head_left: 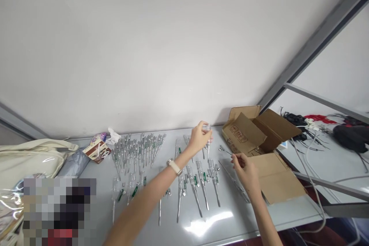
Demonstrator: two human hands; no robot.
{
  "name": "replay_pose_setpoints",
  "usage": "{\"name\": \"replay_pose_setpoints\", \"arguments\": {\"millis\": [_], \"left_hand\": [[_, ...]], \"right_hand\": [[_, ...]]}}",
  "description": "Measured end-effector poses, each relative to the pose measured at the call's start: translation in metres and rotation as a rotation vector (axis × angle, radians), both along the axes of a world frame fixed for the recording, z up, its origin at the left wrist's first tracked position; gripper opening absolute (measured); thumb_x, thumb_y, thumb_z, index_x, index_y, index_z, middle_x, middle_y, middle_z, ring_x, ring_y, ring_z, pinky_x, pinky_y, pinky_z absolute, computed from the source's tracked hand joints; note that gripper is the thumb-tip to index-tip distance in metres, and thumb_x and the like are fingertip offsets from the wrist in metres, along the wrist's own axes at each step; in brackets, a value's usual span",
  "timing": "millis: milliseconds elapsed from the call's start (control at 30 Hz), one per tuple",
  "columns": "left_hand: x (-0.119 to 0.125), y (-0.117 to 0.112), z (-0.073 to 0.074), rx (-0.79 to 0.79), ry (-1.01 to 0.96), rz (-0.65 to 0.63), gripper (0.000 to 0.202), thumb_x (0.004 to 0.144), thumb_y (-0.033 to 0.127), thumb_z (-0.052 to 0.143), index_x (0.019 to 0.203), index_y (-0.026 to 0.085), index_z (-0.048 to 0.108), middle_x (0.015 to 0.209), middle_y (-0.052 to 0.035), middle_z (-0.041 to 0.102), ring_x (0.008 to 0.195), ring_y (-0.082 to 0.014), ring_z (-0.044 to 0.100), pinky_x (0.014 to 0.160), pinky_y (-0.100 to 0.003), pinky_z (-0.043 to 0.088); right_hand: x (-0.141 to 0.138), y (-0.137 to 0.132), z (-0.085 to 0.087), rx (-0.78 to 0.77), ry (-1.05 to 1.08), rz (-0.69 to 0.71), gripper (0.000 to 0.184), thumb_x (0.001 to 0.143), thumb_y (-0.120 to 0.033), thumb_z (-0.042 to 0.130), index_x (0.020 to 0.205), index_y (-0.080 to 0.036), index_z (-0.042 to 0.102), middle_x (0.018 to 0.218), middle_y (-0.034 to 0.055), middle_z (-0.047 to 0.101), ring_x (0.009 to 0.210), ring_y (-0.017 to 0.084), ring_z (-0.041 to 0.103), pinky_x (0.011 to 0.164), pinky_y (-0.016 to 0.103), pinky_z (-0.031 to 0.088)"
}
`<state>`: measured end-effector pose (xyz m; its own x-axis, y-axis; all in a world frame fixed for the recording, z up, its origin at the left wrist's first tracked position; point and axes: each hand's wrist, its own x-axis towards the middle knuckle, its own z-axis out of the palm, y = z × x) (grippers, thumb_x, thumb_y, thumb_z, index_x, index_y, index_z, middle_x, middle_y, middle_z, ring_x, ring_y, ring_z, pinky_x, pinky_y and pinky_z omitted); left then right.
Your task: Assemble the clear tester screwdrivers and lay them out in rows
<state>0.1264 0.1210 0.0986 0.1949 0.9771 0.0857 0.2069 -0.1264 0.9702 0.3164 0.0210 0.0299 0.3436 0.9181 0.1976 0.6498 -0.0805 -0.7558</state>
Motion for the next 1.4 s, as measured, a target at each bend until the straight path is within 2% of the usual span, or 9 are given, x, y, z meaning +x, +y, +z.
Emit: {"name": "replay_pose_setpoints", "arguments": {"millis": [167, 367, 533, 700, 933, 1033, 1167, 1300, 1400], "left_hand": [[0.058, 0.033, -0.028, -0.012, 0.124, 0.090, 0.022, 0.083, 0.015, 0.062, 0.104, 0.017, 0.057, 0.067, 0.0007, 0.063, 0.069, -0.0171, 0.068, 0.070, -0.030, 0.052], [0.073, 0.034, -0.054, -0.007, 0.269, 0.131, 0.018, 0.081, 0.015, 0.066, 0.097, 0.015, 0.060, 0.084, -0.0102, 0.068, 0.086, -0.0231, 0.067, 0.079, -0.034, 0.049], [0.072, 0.033, -0.062, -0.022, 0.374, 0.151, 0.021, 0.091, 0.025, 0.059, 0.108, 0.012, 0.061, 0.101, -0.0109, 0.066, 0.095, -0.0204, 0.064, 0.083, -0.036, 0.051], [0.070, 0.033, -0.066, -0.045, 0.427, 0.141, 0.032, 0.093, 0.036, 0.058, 0.119, 0.017, 0.059, 0.121, -0.0080, 0.060, 0.104, -0.0216, 0.061, 0.088, -0.040, 0.054], [0.061, 0.035, -0.054, -0.031, 0.496, 0.122, 0.034, 0.093, 0.035, 0.059, 0.122, 0.017, 0.058, 0.123, -0.0101, 0.059, 0.105, -0.0212, 0.061, 0.088, -0.041, 0.054], [0.050, 0.035, -0.043, 0.010, 0.530, 0.117, 0.030, 0.094, 0.033, 0.057, 0.118, 0.015, 0.059, 0.116, -0.0087, 0.062, 0.101, -0.0203, 0.063, 0.086, -0.041, 0.054], [0.020, 0.029, -0.020, 0.094, 0.576, 0.127, 0.018, 0.094, 0.018, 0.047, 0.097, 0.013, 0.065, 0.100, -0.0124, 0.067, 0.093, -0.0202, 0.065, 0.083, -0.033, 0.051], [-0.043, 0.011, 0.000, 0.150, 0.645, 0.197, 0.015, 0.091, 0.017, 0.049, 0.092, 0.019, 0.064, 0.096, -0.0092, 0.068, 0.090, -0.0208, 0.065, 0.078, -0.031, 0.048], [-0.106, -0.004, 0.002, 0.143, 0.722, 0.286, 0.014, 0.090, 0.014, 0.049, 0.086, 0.019, 0.062, 0.092, -0.0087, 0.067, 0.089, -0.0218, 0.065, 0.078, -0.032, 0.047]], "right_hand": [[-0.005, -0.004, 0.007, 0.000, -0.048, -0.047, 0.042, 0.086, -0.060, 0.043, 0.077, -0.021, 0.056, 0.069, 0.0084, 0.069, 0.059, 0.023, 0.064, 0.059, 0.031, 0.046], [-0.006, 0.001, 0.009, 0.028, -0.131, -0.046, 0.044, 0.088, -0.061, 0.038, 0.074, -0.023, 0.053, 0.067, 0.0080, 0.068, 0.059, 0.023, 0.063, 0.056, 0.030, 0.042], [-0.005, 0.012, 0.003, 0.030, -0.193, -0.042, 0.044, 0.091, -0.058, 0.033, 0.077, -0.022, 0.053, 0.067, 0.0076, 0.067, 0.058, 0.022, 0.062, 0.055, 0.029, 0.041], [-0.007, 0.030, -0.002, 0.058, -0.276, 0.007, 0.046, 0.094, -0.055, 0.030, 0.083, -0.020, 0.058, 0.075, 0.0094, 0.066, 0.066, 0.022, 0.061, 0.063, 0.031, 0.043], [-0.017, 0.049, -0.007, 0.031, -0.390, 0.061, 0.037, 0.095, -0.038, 0.035, 0.091, -0.018, 0.067, 0.091, 0.0103, 0.064, 0.073, 0.020, 0.061, 0.068, 0.029, 0.043], [-0.021, 0.047, -0.009, 0.010, -0.426, 0.070, 0.029, 0.093, -0.032, 0.041, 0.094, -0.019, 0.068, 0.093, 0.0098, 0.063, 0.076, 0.021, 0.061, 0.069, 0.029, 0.044], [-0.024, 0.042, -0.006, 0.005, -0.440, 0.076, 0.029, 0.092, -0.031, 0.042, 0.100, -0.018, 0.066, 0.098, 0.0113, 0.061, 0.077, 0.022, 0.061, 0.072, 0.032, 0.045], [-0.023, 0.030, 0.006, 0.059, -0.349, 0.122, 0.033, 0.093, -0.036, 0.039, 0.098, -0.018, 0.066, 0.095, 0.0096, 0.060, 0.068, 0.019, 0.059, 0.074, 0.034, 0.047], [-0.017, 0.008, 0.012, 0.086, -0.270, 0.159, 0.034, 0.092, -0.042, 0.041, 0.098, -0.019, 0.065, 0.093, 0.0081, 0.061, 0.064, 0.017, 0.058, 0.071, 0.032, 0.048]]}}
